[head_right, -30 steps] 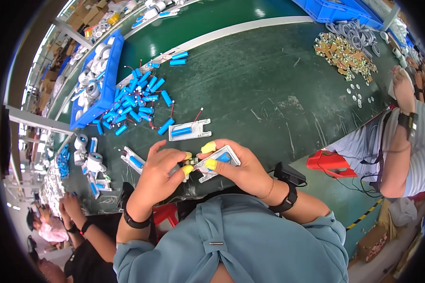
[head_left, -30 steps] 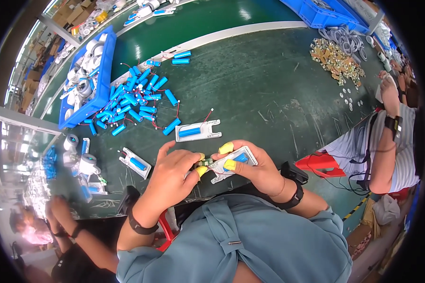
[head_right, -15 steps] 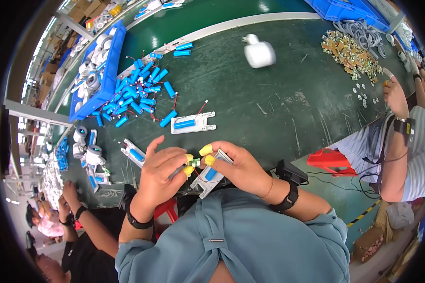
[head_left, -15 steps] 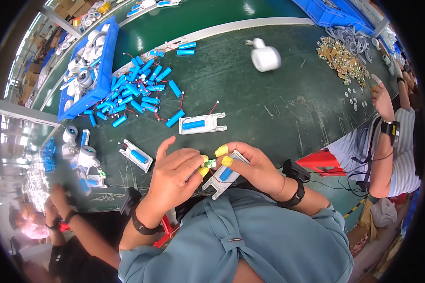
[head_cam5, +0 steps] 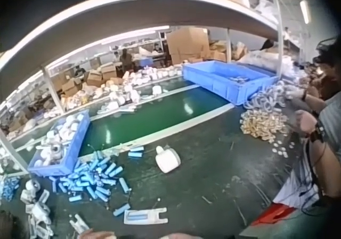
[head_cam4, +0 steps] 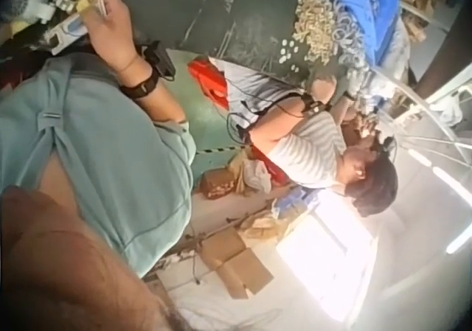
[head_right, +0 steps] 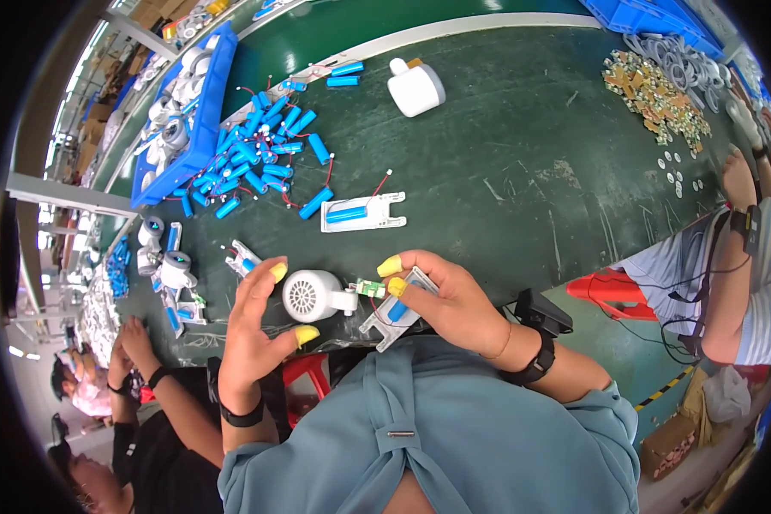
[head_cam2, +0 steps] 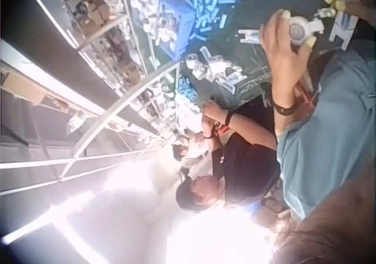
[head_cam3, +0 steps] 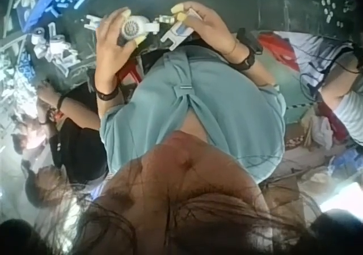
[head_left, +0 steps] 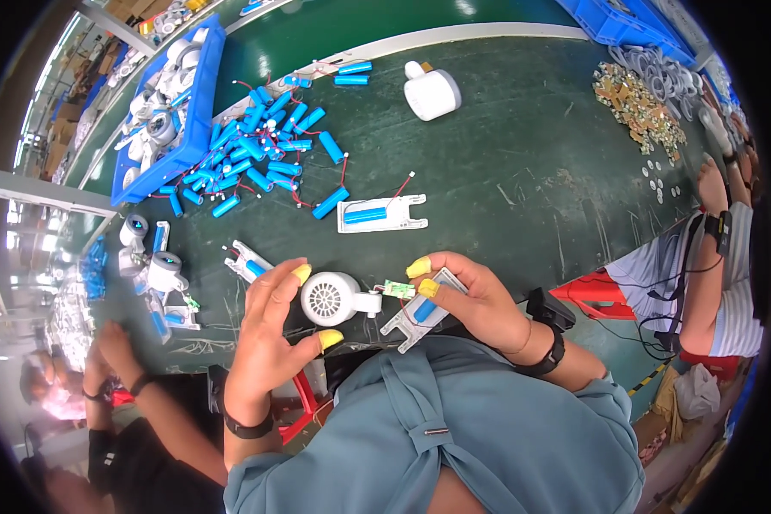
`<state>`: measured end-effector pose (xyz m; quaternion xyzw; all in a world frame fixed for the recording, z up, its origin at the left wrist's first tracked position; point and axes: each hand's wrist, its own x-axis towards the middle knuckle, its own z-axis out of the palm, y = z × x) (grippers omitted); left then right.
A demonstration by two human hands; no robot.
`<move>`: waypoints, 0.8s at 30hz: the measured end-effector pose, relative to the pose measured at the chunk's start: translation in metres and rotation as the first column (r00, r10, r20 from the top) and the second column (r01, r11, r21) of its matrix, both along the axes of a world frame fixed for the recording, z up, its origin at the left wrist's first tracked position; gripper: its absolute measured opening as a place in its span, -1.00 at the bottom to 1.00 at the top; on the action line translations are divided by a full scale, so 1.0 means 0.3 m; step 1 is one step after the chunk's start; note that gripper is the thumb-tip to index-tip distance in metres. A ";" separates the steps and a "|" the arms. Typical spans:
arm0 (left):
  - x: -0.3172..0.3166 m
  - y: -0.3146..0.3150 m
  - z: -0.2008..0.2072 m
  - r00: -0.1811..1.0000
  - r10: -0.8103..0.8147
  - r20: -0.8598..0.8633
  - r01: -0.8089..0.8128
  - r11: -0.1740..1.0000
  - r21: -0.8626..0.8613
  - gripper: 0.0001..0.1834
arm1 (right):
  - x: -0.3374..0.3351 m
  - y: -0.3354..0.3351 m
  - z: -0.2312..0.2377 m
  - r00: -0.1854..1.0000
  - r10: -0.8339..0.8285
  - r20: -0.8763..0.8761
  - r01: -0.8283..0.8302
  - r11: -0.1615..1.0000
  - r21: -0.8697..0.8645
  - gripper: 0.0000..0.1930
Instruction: The person assembles electronic devices by connecting a battery's wire to a circuit board inside a white plastic housing. They fit the components into the housing, set the unit aside, and repeat the process with more components.
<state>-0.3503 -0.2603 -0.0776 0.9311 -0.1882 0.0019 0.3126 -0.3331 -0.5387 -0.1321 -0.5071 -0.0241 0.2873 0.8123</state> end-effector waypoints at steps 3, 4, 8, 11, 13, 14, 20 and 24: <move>-0.024 0.018 -0.048 0.999 0.002 -0.045 -0.005 0.998 -0.070 0.03 | -0.001 -0.005 0.006 0.999 0.011 0.032 -0.011 1.000 -0.023 -0.75; -0.027 0.024 -0.066 0.998 -0.009 -0.061 0.006 0.999 -0.053 0.08 | -0.001 -0.007 0.007 0.999 0.012 0.035 -0.011 0.999 -0.031 -0.74; -0.021 0.007 -0.101 1.000 0.016 -0.018 -0.018 0.994 -0.110 0.03 | 0.001 -0.003 0.003 0.999 0.011 0.033 -0.010 0.999 -0.037 -0.73; -0.012 -0.003 -0.119 0.999 0.033 -0.022 -0.036 0.994 -0.103 0.04 | -0.003 -0.004 -0.003 0.999 0.006 0.041 -0.004 0.999 -0.045 -0.72; -0.008 -0.006 -0.121 0.999 0.031 -0.041 -0.036 0.992 -0.119 0.03 | -0.007 -0.004 -0.003 0.999 0.005 0.046 -0.002 0.999 -0.051 -0.72; -0.007 -0.011 -0.119 0.999 0.037 -0.035 -0.041 0.992 -0.116 0.02 | -0.009 -0.006 -0.002 0.997 0.008 0.072 -0.003 0.998 -0.069 -0.72; 0.010 -0.016 -0.110 1.000 -0.005 0.021 0.008 0.995 -0.103 0.00 | -0.015 -0.008 -0.012 0.992 0.016 0.128 -0.004 0.996 -0.092 -0.71; 0.018 -0.032 -0.111 0.990 0.012 -0.139 -0.054 0.950 -0.307 0.00 | -0.015 -0.007 -0.020 0.985 -0.001 0.171 0.017 0.995 -0.095 -0.71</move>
